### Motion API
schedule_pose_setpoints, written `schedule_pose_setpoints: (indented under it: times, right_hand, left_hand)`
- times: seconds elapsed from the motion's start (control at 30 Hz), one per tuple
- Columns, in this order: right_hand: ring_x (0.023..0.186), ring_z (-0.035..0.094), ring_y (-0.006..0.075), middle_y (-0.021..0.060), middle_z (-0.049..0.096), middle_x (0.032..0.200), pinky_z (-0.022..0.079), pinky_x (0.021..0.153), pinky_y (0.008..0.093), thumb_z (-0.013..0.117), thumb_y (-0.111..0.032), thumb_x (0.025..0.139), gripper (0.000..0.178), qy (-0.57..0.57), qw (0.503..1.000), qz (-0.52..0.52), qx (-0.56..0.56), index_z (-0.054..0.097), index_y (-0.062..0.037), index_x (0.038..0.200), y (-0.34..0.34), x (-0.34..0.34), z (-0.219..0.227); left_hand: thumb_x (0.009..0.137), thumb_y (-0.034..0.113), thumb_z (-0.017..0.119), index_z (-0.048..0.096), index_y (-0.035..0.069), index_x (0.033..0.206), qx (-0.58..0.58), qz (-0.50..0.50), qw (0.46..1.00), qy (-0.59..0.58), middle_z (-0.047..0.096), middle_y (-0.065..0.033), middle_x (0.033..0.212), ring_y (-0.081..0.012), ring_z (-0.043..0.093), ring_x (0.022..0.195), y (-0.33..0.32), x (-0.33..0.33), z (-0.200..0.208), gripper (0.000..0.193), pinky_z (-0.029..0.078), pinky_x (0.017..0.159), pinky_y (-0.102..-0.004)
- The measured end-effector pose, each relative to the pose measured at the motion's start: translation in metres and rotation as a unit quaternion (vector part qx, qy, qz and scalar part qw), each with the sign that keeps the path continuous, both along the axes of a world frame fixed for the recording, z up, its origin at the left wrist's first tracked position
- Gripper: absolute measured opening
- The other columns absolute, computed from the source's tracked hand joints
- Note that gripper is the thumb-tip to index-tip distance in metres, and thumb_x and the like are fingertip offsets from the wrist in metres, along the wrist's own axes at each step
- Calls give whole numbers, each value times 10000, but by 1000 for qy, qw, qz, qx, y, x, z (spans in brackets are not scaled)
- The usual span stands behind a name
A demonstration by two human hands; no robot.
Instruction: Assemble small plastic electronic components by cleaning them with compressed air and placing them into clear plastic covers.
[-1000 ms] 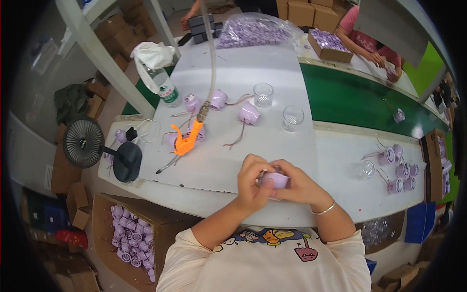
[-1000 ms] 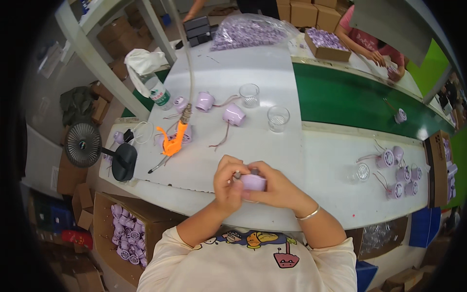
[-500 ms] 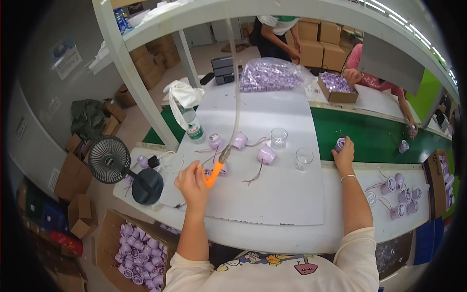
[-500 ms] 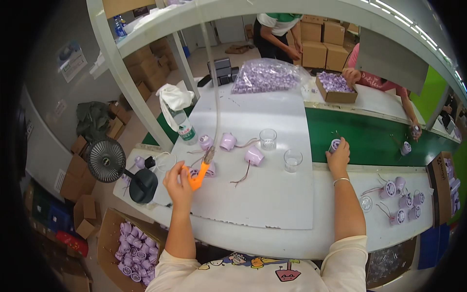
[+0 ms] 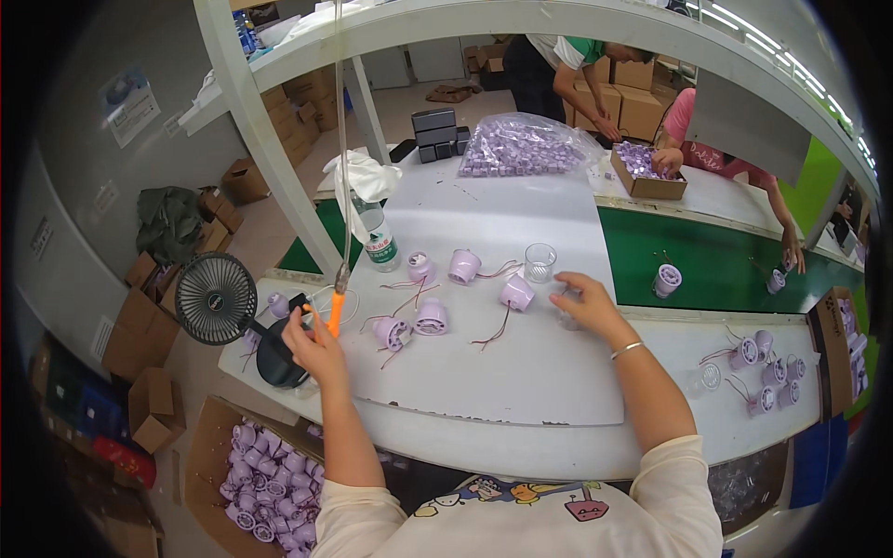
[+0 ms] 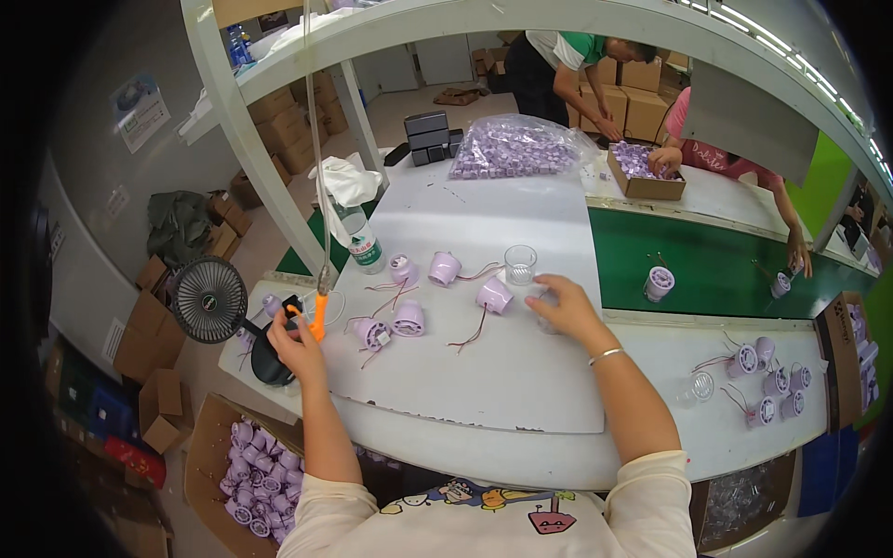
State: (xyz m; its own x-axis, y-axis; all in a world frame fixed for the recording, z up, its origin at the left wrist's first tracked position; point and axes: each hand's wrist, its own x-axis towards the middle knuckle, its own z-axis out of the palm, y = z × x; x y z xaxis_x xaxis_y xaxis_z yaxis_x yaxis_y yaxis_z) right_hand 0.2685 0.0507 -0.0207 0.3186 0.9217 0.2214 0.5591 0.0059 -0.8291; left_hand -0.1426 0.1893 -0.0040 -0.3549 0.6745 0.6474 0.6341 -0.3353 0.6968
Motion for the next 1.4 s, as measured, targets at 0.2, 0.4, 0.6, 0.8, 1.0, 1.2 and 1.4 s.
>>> schedule_pose_setpoints:
  times: [0.2,0.4,0.6,0.8,1.0,1.2,1.4]
  right_hand:
    - [1179,504,379,273,429,1352,478,893,371,701,-324,823,569,-81,995,51,34,521,-17,1267,-28,-64,28]
    - [1074,567,354,224,493,1298,489,850,369,740,-277,793,535,-112,980,124,108,547,-21,1221,-56,-89,48]
    - [1082,583,268,134,562,1228,475,894,339,800,-274,744,706,107,970,211,-63,462,-39,1317,-76,-142,58]
    - [1067,587,258,169,578,1181,469,902,333,802,-274,722,688,169,943,279,66,491,8,1267,-73,-167,38]
    - [885,644,296,201,642,961,500,797,355,763,-322,702,611,103,904,411,-62,560,56,1138,-94,-142,43]
    - [851,626,300,188,639,963,497,730,352,744,-378,703,522,-73,860,437,-252,601,23,1006,-117,-95,66]
    - [856,610,193,101,630,905,465,813,303,742,-195,769,393,171,823,541,-32,545,-1,1049,-129,-92,55]
  left_hand:
    - [705,82,710,542,28,1169,35,-242,951,188,528,-136,1139,-287,543,994,-16,26,-28,496,439,877,-379]
    - [619,111,785,593,60,1032,-71,-278,948,139,524,-153,1078,-320,535,976,-20,34,-40,458,428,864,-418]
    - [582,73,803,578,38,992,63,-289,955,20,518,-121,1008,-295,526,963,-90,66,-6,469,434,841,-385]
    - [567,245,865,572,52,1121,121,-495,849,141,491,-178,1107,-384,478,1082,-148,84,16,656,412,909,-503]
    - [640,349,805,401,157,1417,-18,-623,676,394,499,-87,1291,-336,371,1301,-163,83,48,896,231,1034,-616]
    - [821,231,680,646,62,945,-185,-643,633,390,629,-85,838,-293,586,876,-163,77,10,212,367,956,-531]
    - [870,128,617,579,14,774,-237,-769,575,148,535,-110,653,-286,512,622,-164,76,37,154,407,604,-382]
